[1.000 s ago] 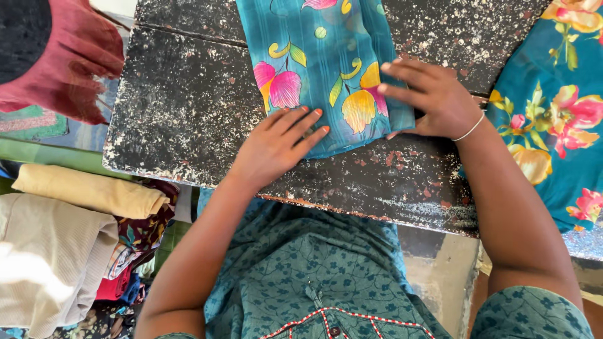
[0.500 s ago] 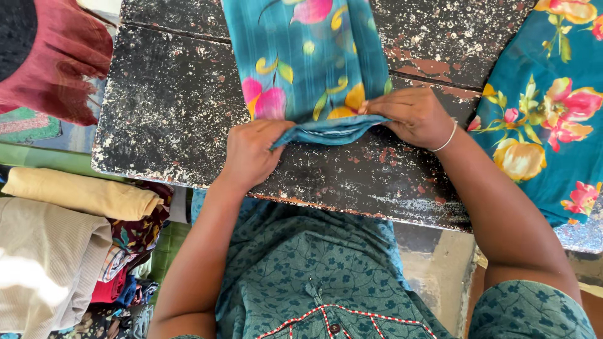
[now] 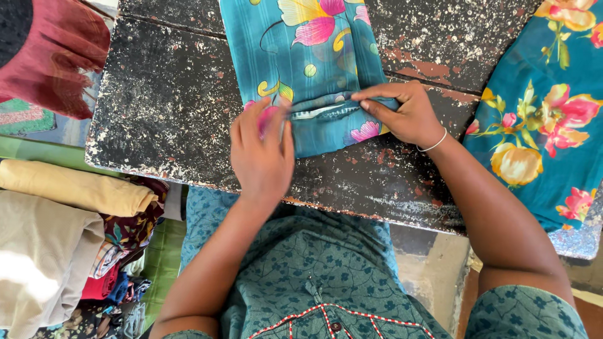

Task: The person folds a teal floral-patterned cloth on a dark table. They smooth the fabric, fold it in half multiple times, and align the edges to create a compact rectangular bundle.

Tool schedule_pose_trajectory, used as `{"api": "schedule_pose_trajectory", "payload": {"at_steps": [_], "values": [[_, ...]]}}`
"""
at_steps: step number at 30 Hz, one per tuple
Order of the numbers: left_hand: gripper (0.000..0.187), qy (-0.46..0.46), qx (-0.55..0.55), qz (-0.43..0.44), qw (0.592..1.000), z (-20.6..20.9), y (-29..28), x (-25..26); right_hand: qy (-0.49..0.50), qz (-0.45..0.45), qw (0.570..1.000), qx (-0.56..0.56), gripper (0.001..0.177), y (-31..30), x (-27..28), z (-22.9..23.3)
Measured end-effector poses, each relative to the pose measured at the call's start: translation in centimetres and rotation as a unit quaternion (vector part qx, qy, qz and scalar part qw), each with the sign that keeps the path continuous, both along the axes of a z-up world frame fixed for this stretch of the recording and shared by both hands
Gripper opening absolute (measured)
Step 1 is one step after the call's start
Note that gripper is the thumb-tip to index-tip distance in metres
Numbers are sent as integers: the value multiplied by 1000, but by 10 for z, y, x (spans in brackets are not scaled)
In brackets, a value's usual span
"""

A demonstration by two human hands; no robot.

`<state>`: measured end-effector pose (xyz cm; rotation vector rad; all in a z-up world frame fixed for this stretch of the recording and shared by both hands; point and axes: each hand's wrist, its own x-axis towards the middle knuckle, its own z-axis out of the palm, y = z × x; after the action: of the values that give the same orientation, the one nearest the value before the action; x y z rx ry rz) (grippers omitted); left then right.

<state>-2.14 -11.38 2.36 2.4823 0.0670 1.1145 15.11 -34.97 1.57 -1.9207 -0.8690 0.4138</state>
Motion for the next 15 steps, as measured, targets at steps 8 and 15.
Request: {"api": "schedule_pose_trajectory", "payload": {"at_steps": [8, 15], "values": [[42, 55, 290, -245, 923, -14, -43, -29, -14, -2, 1000, -22, 16, -3, 7, -8], [52, 154, 211, -128, 957, -18, -42, -17, -29, -2, 999, -15, 18, 1, 2, -4]]}}
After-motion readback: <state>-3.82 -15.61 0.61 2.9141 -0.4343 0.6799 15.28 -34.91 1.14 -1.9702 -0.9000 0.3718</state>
